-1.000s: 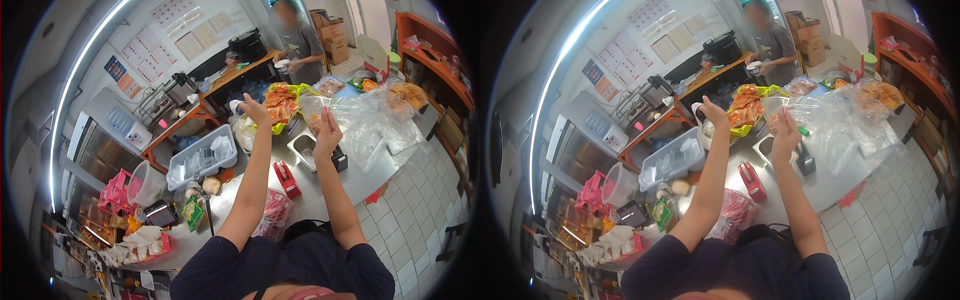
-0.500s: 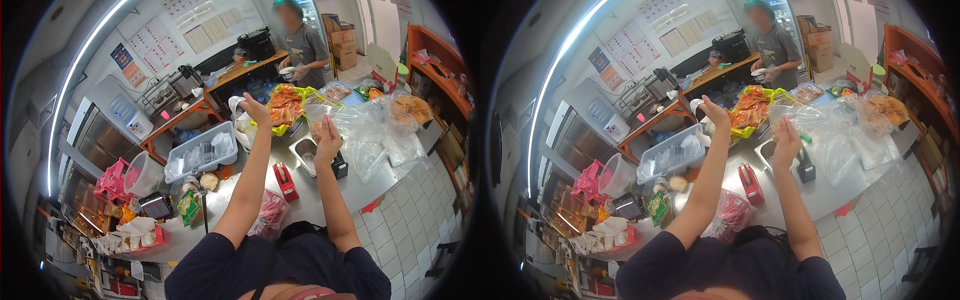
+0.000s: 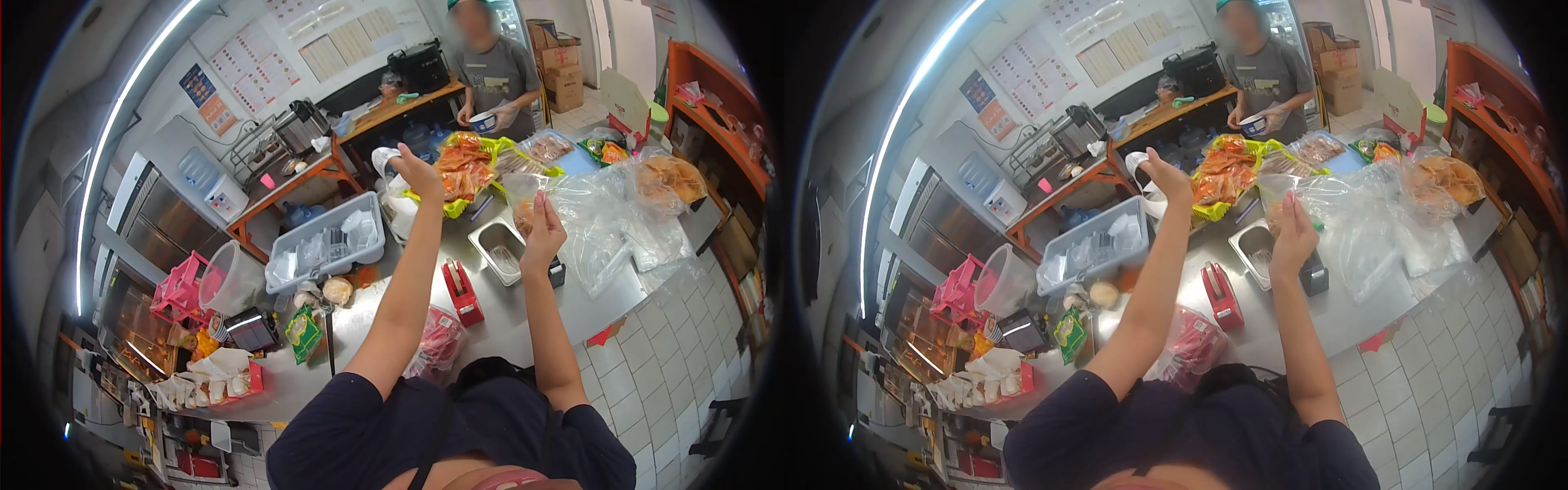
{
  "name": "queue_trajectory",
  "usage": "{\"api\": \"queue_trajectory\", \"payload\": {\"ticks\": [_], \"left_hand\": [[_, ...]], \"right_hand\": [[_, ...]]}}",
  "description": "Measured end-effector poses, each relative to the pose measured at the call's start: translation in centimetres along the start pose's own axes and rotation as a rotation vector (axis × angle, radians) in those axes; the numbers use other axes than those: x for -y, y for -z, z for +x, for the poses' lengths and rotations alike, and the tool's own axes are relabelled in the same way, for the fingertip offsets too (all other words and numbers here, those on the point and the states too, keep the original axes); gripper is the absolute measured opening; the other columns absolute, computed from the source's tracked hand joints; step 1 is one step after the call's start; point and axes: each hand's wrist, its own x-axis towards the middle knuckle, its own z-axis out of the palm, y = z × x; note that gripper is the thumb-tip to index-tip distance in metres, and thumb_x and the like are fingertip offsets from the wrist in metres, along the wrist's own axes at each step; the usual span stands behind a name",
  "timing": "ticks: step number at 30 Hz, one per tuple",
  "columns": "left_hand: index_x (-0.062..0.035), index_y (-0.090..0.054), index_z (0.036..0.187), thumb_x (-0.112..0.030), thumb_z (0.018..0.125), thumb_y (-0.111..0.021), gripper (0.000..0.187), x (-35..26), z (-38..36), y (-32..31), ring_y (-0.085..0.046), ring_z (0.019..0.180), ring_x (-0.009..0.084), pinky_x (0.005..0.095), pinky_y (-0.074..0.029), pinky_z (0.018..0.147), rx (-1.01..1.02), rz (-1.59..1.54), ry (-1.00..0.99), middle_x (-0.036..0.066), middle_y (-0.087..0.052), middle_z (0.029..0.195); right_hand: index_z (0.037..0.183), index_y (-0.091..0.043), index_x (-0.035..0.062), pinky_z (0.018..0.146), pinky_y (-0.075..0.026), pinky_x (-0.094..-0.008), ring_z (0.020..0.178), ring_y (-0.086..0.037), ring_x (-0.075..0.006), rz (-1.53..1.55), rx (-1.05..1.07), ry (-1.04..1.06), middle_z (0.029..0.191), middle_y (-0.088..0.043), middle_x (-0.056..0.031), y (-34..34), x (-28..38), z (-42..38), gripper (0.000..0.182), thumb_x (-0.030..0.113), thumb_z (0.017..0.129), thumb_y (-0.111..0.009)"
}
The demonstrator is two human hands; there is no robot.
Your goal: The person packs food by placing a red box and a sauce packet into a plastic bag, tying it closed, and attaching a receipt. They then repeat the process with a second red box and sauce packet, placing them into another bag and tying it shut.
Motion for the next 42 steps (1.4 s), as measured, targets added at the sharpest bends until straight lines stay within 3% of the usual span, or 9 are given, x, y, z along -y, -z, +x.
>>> {"api": "queue_trajectory", "payload": {"ticks": [3,5,7,15,17,19,23,31,42], "left_hand": [[0.008,-0.042,0.103,-0.031,0.091,-0.044,0.041,-1.0,0.3,2.8,-0.043,0.095,0.0266,0.0348,-0.031,0.089,-0.01,0.048,0.036,0.019,-0.047,0.103],[-0.0102,-0.05,0.079,-0.02,0.086,-0.05,0.012,3.4,4.5,6.5,-0.037,0.044,0.0147,0.0288,-0.036,0.045,0.071,-0.229,0.234,-0.005,-0.034,0.054],[-0.0052,-0.054,0.1,-0.015,0.087,-0.047,0.018,1.5,3.2,10.5,-0.057,0.088,0.0154,0.0298,-0.046,0.078,0.242,-0.358,0.353,0.004,-0.057,0.095],[0.0004,-0.058,0.089,-0.02,0.083,-0.054,0.021,2.9,-1.7,31.3,-0.06,0.073,0.0155,0.0283,-0.049,0.063,0.733,0.392,0.859,0.007,-0.06,0.084],[0.0026,-0.058,0.092,-0.036,0.081,-0.055,0.04,7.4,-1.4,37.2,-0.06,0.078,0.0192,0.0337,-0.048,0.067,1.284,1.171,0.634,0.013,-0.06,0.089],[0.0031,-0.056,0.1,-0.036,0.08,-0.057,0.044,-2.8,-5.9,30.7,-0.057,0.09,0.0194,0.0323,-0.045,0.079,0.954,1.781,0.3,0.016,-0.058,0.096],[0.0001,-0.051,0.116,-0.019,0.085,-0.054,0.036,-11.0,-8.5,25.5,-0.051,0.101,0.0168,0.0298,-0.04,0.088,0.975,0.499,0.589,0.008,-0.054,0.111],[0.0004,-0.048,0.117,-0.012,0.086,-0.05,0.034,-15.6,-14.0,26.2,-0.052,0.099,0.0138,0.0275,-0.041,0.086,0.8,0.245,0.993,0.007,-0.052,0.114],[-0.0043,-0.043,0.115,-0.027,0.079,-0.062,0.047,-15.6,-13.0,30.9,-0.058,0.094,0.0298,0.0356,-0.045,0.078,0.795,0.58,0.651,0.018,-0.059,0.101]], "right_hand": [[0.106,-0.058,-0.0053,0.053,-0.039,-0.0169,0.061,-0.049,-0.0049,0.023,0.007,-0.118,0.078,-0.057,-0.0014,1.4,1.3,-2.0,0.033,0.02,0.085,-0.058],[0.108,-0.056,-0.0066,0.054,-0.04,-0.0164,0.064,-0.05,-0.0051,0.11,0.099,-0.202,0.079,-0.058,-0.0015,2.8,0.8,-0.8,0.035,0.019,0.085,-0.059],[0.109,-0.055,-0.0074,0.062,-0.043,-0.0182,0.072,-0.054,-0.0072,-0.034,0.01,-0.048,0.087,-0.06,-0.0045,3.1,1.6,-1.4,0.035,0.018,0.084,-0.06],[0.105,-0.058,-0.0051,0.081,-0.044,-0.0243,0.092,-0.055,-0.0113,0.045,0.276,-0.35,0.105,-0.06,-0.0092,3.8,4.5,-4.5,0.027,0.013,0.085,-0.058],[0.104,-0.059,-0.0059,0.078,-0.045,-0.0246,0.089,-0.055,-0.0105,0.014,0.412,-0.47,0.103,-0.06,-0.0091,4.6,4.0,-6.3,0.026,0.012,0.085,-0.058],[0.103,-0.059,-0.0066,0.073,-0.046,-0.0242,0.085,-0.056,-0.0097,-0.017,0.501,-0.591,0.1,-0.061,-0.0088,5.4,3.7,-8.2,0.027,0.012,0.084,-0.058],[0.101,-0.061,-0.0058,0.066,-0.045,-0.0212,0.072,-0.056,-0.0079,-0.074,0.633,-0.833,0.089,-0.064,-0.0059,5.2,3.8,-11.5,0.024,0.01,0.083,-0.059],[0.099,-0.064,0.0002,0.066,-0.043,-0.019,0.075,-0.055,-0.0056,-0.271,0.959,-0.739,0.085,-0.065,-0.0039,-0.5,4.7,-14.3,0.019,0.01,0.082,-0.061],[0.087,-0.066,-0.0014,0.063,-0.046,-0.024,0.069,-0.058,-0.01,-0.36,0.916,-0.75,0.076,-0.064,-0.0048,1.7,-0.4,-21.1,0.017,0.014,0.081,-0.062]]}}
